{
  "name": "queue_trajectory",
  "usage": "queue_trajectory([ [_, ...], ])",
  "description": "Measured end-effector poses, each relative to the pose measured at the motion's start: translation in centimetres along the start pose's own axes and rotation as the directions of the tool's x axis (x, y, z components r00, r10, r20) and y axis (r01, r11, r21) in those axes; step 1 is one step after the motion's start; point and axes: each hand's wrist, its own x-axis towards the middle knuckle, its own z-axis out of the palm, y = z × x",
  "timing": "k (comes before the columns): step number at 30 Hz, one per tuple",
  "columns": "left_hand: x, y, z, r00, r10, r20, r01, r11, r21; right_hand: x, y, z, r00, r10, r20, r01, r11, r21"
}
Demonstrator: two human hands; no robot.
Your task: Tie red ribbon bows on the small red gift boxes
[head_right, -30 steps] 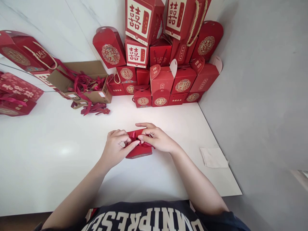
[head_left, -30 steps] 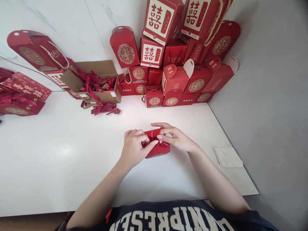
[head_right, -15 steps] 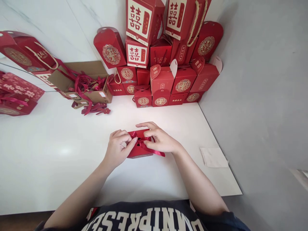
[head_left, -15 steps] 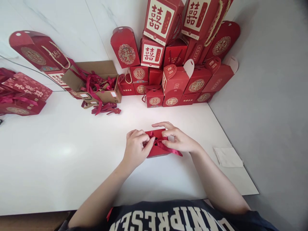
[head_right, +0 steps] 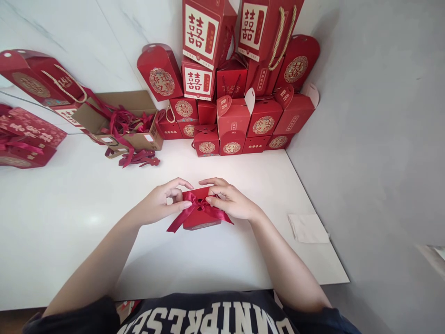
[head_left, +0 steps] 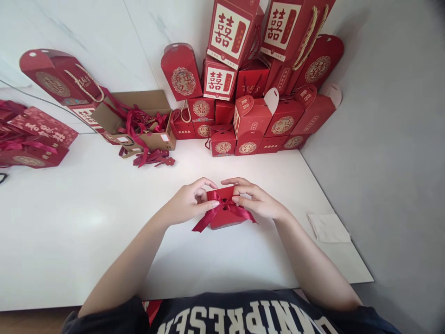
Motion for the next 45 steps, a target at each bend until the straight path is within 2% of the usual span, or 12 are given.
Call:
queue_trajectory([
  [5,1.2,-0.8,-0.6,0.995,-0.010,0.097,0.014,0.999,-0.036,0.0,0.0,0.1,1.000,-0.004,-0.013,0.004,1.000,0.009],
  [11,0.9,-0.6,-0.8,0.978,-0.024,0.205,0.052,0.990,-0.132,0.0,0.1,0.2,1.000,0.005,-0.020,-0.004,0.999,0.033],
  [16,0.6,0.3,-1.1,0.921,-0.054,0.385,0.111,0.986,-0.125,0.0,-0.1,0.2,1.000,0.004,-0.026,-0.003,1.000,0.019],
  [21,0.9,0.6,-0.5,0.964,-0.072,0.255,0.085,0.996,-0.038,0.1,-0.1,0.3,1.000,-0.008,-0.005,0.008,1.000,0.025],
  [27,1.2,0.0,-0.7,0.955,-0.070,0.289,0.093,0.993,-0.067,0.0,0.2,0.2,1.000,0.004,0.008,-0.004,0.999,0.054],
  [33,1.4,-1.4,-0.8,0.992,-0.031,0.125,0.037,0.998,-0.046,-0.1,0.6,0.1,0.999,0.030,0.033,-0.032,0.996,0.085],
  [35,1.4,-1.9,-0.6,0.993,-0.015,0.113,0.024,0.997,-0.079,-0.1,0.7,0.2,0.999,0.022,0.035,-0.025,0.996,0.082],
  [41,2.0,-5.0,-0.3,0.984,0.069,0.166,-0.012,0.948,-0.319,0.0,1.1,0.2,0.999,-0.019,0.032,0.016,0.997,0.074],
  [45,2.4,-6.7,-0.1,0.985,0.086,0.152,-0.024,0.928,-0.372,0.0,1.3,0.2,0.999,-0.032,0.016,0.029,0.991,0.127],
])
